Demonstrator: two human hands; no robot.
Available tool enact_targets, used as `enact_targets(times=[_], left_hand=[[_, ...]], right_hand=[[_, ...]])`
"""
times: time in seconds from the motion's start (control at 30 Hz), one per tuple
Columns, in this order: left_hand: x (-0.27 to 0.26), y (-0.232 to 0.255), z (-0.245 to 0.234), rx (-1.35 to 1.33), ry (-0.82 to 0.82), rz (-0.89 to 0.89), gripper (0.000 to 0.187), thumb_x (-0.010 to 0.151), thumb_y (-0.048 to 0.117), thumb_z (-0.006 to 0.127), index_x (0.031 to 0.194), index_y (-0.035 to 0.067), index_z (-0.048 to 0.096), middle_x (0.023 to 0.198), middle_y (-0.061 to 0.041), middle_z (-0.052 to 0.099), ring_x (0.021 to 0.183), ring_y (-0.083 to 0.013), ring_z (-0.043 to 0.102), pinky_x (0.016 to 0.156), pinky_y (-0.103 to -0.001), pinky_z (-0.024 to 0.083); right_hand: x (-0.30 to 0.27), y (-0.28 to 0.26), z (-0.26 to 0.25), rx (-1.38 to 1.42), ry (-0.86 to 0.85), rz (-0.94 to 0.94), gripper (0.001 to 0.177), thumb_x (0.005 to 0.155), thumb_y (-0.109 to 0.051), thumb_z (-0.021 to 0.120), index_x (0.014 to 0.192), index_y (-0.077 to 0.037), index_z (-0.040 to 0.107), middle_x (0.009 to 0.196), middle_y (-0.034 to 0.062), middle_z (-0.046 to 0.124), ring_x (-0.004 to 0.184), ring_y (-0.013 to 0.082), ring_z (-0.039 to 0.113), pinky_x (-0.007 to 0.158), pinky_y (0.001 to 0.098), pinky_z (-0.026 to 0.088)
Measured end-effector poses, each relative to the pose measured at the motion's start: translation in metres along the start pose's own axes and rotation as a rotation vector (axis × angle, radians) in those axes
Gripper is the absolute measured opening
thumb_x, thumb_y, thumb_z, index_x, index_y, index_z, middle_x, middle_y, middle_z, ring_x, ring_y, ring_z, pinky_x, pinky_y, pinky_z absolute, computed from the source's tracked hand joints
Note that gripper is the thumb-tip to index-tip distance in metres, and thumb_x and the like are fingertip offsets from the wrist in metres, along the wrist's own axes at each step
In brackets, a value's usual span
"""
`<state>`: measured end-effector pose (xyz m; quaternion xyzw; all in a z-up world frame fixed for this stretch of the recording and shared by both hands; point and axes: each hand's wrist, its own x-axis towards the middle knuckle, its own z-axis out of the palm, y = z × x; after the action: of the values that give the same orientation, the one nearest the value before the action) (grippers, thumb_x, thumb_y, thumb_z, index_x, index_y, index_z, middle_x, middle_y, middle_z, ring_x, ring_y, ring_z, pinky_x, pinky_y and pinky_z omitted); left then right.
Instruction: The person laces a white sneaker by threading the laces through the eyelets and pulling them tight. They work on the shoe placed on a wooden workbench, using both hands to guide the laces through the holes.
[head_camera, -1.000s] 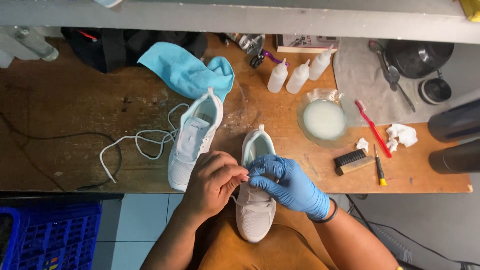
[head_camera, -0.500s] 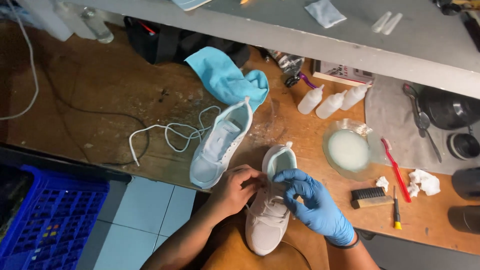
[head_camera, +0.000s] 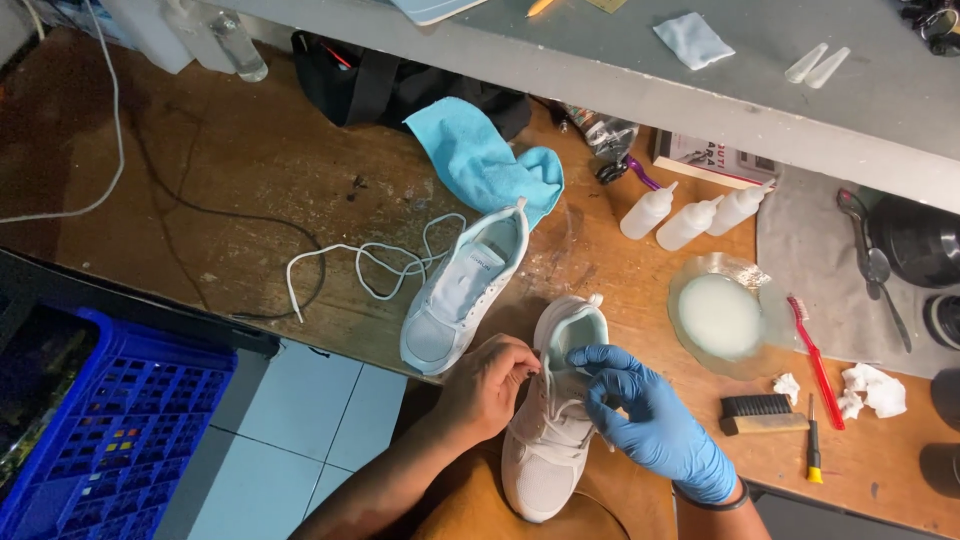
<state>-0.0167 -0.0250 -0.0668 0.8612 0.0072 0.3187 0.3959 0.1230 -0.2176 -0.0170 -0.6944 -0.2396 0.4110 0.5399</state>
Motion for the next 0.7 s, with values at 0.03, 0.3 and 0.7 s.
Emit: enact_targets(times=[0.03,0.3,0.7], left_hand=[[-0.002,-0.003,0.0,-0.108,0.012,-0.052,0.016,0.092,-0.009,0.059,0.101,0.005,0.06,0.096,-0.01,0.065,0.087,-0.0252,0.067,0.075,-0.033,0.056],[-0.011,-0.002,-0.009,-0.168,0.051,0.057,0.015,0.092,-0.013,0.059,0.099,0.0,0.059,0.1,-0.016,0.068,0.093,-0.0284,0.07,0.084,-0.033,0.059],[-0.018,0.003,-0.027,-1.02,0.222,-0.285,0.016,0.11,0.019,0.045,0.098,0.009,0.045,0.08,-0.01,0.056,0.062,-0.0234,0.059,0.056,-0.033,0.055]], right_hand=[[0.001,-0.001,-0.001,-0.04,-0.051,-0.035,0.051,0.084,0.008,0.06,0.133,-0.004,0.064,0.086,0.0025,0.067,0.064,0.0094,0.054,0.063,0.0252,0.05],[0.007,-0.003,-0.004,-0.389,-0.112,-0.131,0.018,0.082,-0.007,0.067,0.065,-0.012,0.068,0.137,0.0013,0.073,0.135,0.0116,0.061,0.097,0.0321,0.05],[0.005,-0.031,0.008,-0.347,-0.101,0.079,0.023,0.087,-0.011,0.074,0.11,-0.009,0.078,0.084,-0.0058,0.079,0.061,0.0069,0.055,0.059,0.0217,0.047]])
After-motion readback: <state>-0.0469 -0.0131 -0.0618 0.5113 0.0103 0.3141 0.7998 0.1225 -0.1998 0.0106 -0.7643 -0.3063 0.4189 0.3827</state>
